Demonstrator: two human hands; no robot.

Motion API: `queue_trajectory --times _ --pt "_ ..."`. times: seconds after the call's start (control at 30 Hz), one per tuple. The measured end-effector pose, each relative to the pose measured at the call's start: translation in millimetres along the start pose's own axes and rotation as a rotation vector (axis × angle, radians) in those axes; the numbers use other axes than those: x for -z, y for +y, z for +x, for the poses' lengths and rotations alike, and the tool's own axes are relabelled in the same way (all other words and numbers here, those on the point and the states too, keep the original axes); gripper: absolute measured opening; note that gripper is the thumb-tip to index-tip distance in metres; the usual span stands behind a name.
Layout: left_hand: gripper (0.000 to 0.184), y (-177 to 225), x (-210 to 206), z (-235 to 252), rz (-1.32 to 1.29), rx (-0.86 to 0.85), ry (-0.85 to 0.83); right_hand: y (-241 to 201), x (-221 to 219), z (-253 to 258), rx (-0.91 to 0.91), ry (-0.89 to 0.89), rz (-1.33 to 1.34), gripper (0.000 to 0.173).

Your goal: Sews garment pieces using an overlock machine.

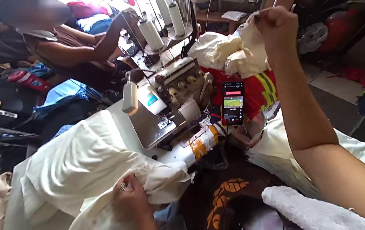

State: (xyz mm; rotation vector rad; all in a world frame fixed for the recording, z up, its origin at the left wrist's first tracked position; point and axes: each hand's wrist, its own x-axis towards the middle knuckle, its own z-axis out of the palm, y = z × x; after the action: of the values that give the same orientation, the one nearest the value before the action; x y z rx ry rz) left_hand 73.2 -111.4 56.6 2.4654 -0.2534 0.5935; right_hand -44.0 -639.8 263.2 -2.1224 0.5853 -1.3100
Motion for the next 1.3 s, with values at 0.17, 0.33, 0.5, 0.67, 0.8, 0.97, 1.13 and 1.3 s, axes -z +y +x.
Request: queue_trajectory --times 0.17,0.33,0.5,0.67,0.8,0.97,1.13,1.3 --pt "0.031 61 8 -24 -0.193 -0.237 0.151 -71 -28 -136 0.071 -0.411 0.441 0.008" --pt "0.048 122 -11 -63 -1.085 -0.091 -0.52 -79 -86 -234 -0.339 -0.803 0.804 0.008" --pt "0.017 138 1 -69 -1.291 0.416 -0.558 -83 -103 -254 -0.488 -0.875 0.815 0.008" --pt "0.015 143 -2 -60 -1.231 0.533 -0.409 -75 -105 -260 -0.204 -0.784 0.608 0.016" --pt "0.016 145 -10 -57 -1.195 0.566 -0.339 -77 -96 -275 -0.144 -0.905 0.668 0.025" --pt "0.015 154 -16 -63 -1.195 0.565 -0.353 -81 -94 -284 -0.048 -0.947 0.545 0.031" --pt "0.012 157 -14 -66 -1.182 0.643 -0.378 -83 -95 -289 0.061 -0.888 0.404 0.026" --pt "0.014 144 -10 -61 -1.271 0.644 -0.452 -70 -96 -284 -0.001 -0.872 0.57 0.013"
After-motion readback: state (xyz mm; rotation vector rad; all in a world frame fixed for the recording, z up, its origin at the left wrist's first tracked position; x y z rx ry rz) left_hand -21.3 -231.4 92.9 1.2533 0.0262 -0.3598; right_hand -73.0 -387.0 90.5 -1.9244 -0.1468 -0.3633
